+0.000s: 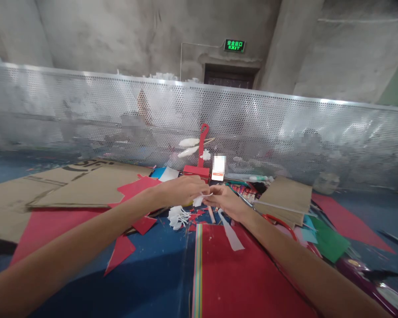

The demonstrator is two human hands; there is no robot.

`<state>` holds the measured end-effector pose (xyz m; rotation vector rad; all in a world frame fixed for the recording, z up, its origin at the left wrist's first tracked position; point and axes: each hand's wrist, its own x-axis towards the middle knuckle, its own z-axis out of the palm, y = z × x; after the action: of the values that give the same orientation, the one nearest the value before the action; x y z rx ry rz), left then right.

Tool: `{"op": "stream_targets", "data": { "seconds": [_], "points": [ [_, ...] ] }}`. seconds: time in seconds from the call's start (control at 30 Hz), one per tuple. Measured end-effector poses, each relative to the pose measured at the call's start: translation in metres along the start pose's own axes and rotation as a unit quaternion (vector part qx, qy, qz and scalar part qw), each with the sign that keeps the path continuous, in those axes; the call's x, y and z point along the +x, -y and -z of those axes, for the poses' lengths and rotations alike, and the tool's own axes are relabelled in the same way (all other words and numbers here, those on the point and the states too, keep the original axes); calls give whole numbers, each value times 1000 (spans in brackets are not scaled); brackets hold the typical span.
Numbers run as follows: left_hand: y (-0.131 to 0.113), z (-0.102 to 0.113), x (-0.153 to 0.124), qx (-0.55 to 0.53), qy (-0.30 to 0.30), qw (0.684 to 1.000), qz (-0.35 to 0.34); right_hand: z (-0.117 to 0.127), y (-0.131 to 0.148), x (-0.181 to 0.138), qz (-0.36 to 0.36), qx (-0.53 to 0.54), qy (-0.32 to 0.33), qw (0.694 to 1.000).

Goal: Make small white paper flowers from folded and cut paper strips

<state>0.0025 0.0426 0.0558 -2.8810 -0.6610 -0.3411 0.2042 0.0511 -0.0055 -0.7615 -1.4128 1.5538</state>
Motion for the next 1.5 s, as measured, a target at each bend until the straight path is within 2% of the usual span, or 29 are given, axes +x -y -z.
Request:
{"op": "stream_targets", "data": {
  "seconds": [0.3,0.53,0.7,0.87,1.07,1.13,1.3,1.5],
  "points": [
    [1,-3,1,35,-16,999,5,2,-2,2,0,45,20,999],
    [1,-5,1,47,-16,994,101,3,0,0,-8,35,37,999],
    [-3,-3,2,31,-20,990,138,-2,-4,1,24,8,29,999],
    [-7,1,2,17,-31,993,114,-4,-8,3,45,47,-9,998],
    [8,8,-3,8,-33,999,-6,1,-7,5,35,51,-22,998],
    [12,11,-6,-1,-36,999,-20,2,-6,5,30,57,-23,998],
    [9,19,-10,-52,-24,998,28,3,-5,4,15,80,-32,996],
    [10,13,-7,-52,-19,995,88,3,-6,4,10,85,-17,996]
  ]
}}
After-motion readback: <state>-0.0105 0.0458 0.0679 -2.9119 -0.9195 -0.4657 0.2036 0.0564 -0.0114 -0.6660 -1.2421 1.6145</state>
